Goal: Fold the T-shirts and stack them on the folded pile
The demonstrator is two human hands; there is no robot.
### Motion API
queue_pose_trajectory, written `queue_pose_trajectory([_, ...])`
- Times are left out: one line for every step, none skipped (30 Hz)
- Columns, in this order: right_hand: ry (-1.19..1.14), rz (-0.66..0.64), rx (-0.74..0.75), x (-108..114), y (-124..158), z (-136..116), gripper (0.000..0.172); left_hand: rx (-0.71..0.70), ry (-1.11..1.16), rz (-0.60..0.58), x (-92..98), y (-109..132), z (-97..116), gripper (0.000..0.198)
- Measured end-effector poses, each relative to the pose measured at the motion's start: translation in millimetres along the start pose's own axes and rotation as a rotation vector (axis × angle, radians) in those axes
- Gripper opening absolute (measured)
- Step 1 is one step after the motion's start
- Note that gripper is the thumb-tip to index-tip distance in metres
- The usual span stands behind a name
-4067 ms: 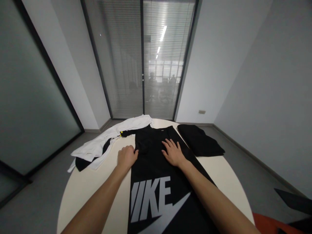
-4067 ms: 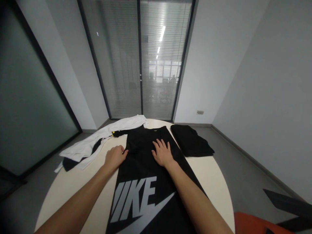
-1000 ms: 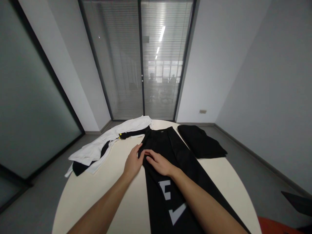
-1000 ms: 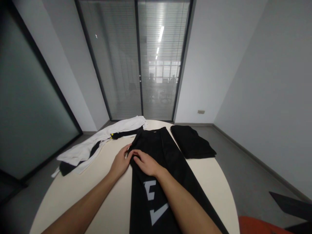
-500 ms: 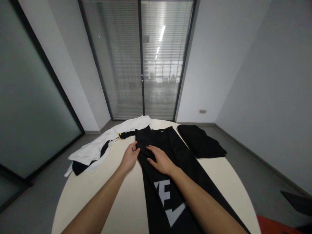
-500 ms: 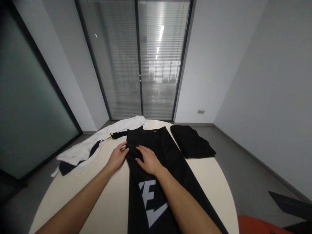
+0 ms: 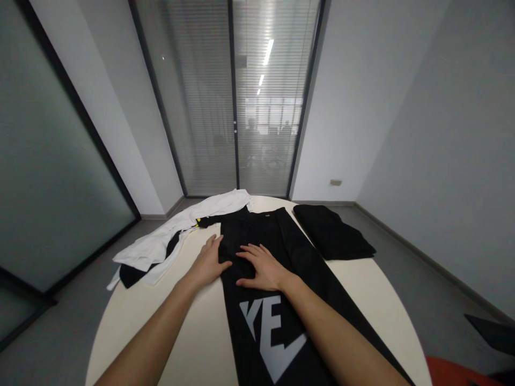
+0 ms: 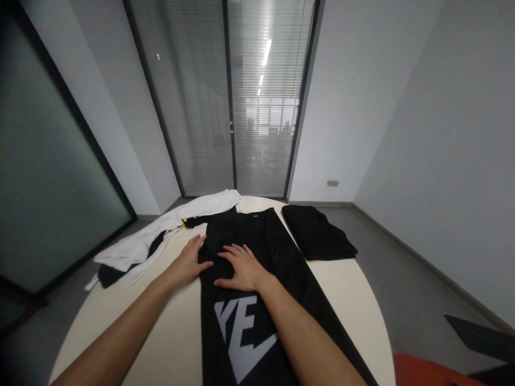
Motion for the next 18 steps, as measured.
queue_pose_trajectory([-0.002,0.0,-0.003,0,0,0,0.084,-0.022,-0.062,-0.032,2.4,2,2,0.083])
queue_pose_trajectory([-0.001,0.001,-0.008,1,0,-1,0.083,-0.032,-0.116,-0.06,5.3,3,3,0.082])
queue_pose_trajectory([0.002,0.0,-0.012,1,0,-1,0.081,-0.033,-0.167,-0.081,8.6,4,5,0.078])
queue_pose_trajectory([0.006,-0.003,-0.015,1,1,-1,0.078,-0.029,-0.218,-0.095,12.1,4,7,0.073])
queue_pose_trajectory([0.013,-0.008,-0.016,1,1,-1,0.075,-0.026,-0.267,-0.105,15.4,4,9,0.069])
queue_pose_trajectory([0.019,-0.014,-0.016,1,1,-1,0.072,-0.024,-0.315,-0.116,18.1,4,11,0.065])
queue_pose_trajectory([0.025,-0.02,-0.018,0,1,-1,0.07,-0.029,-0.356,-0.124,20.1,4,14,0.063])
queue_pose_trajectory([0.028,-0.022,-0.02,0,1,-1,0.068,-0.037,-0.387,-0.125,21.4,5,17,0.061])
queue_pose_trajectory([0.028,-0.02,-0.023,0,1,-1,0.066,-0.049,-0.407,-0.119,21.9,5,21,0.059])
queue_pose_trajectory([0.025,-0.016,-0.024,0,0,-1,0.065,-0.06,-0.421,-0.107,21.7,6,24,0.057])
queue_pose_trajectory([0.017,-0.013,-0.023,1,0,-2,0.064,-0.069,-0.428,-0.087,21.1,6,27,0.053])
queue_pose_trajectory([0.007,-0.011,-0.016,1,0,-2,0.063,-0.076,-0.43,-0.063,20.0,7,29,0.05])
queue_pose_trajectory([-0.005,-0.012,-0.004,1,0,-3,0.062,-0.08,-0.43,-0.04,18.5,7,31,0.047])
queue_pose_trajectory([-0.016,-0.015,0.013,1,0,-4,0.06,-0.082,-0.43,-0.022,16.8,7,32,0.045])
queue_pose_trajectory([-0.028,-0.021,0.033,1,0,-5,0.058,-0.085,-0.428,-0.009,14.8,7,32,0.044])
queue_pose_trajectory([-0.04,-0.028,0.054,1,0,-6,0.056,-0.088,-0.427,-0.001,12.9,6,32,0.044])
queue_pose_trajectory([-0.052,-0.034,0.075,1,0,-7,0.055,-0.092,-0.424,0.005,11.1,5,31,0.045])
queue_pose_trajectory([-0.063,-0.034,0.091,1,0,-7,0.053,-0.101,-0.417,0.009,9.5,5,30,0.047])
Point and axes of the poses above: each hand's wrist, its own y-axis away from the middle knuckle, its own x-axis out of the back of the hand, z = x × y, the point moved 4 cm from there along -y, towards the middle knuckle, and after that the axes turned 14 degrees about z, right-handed, at the moved point
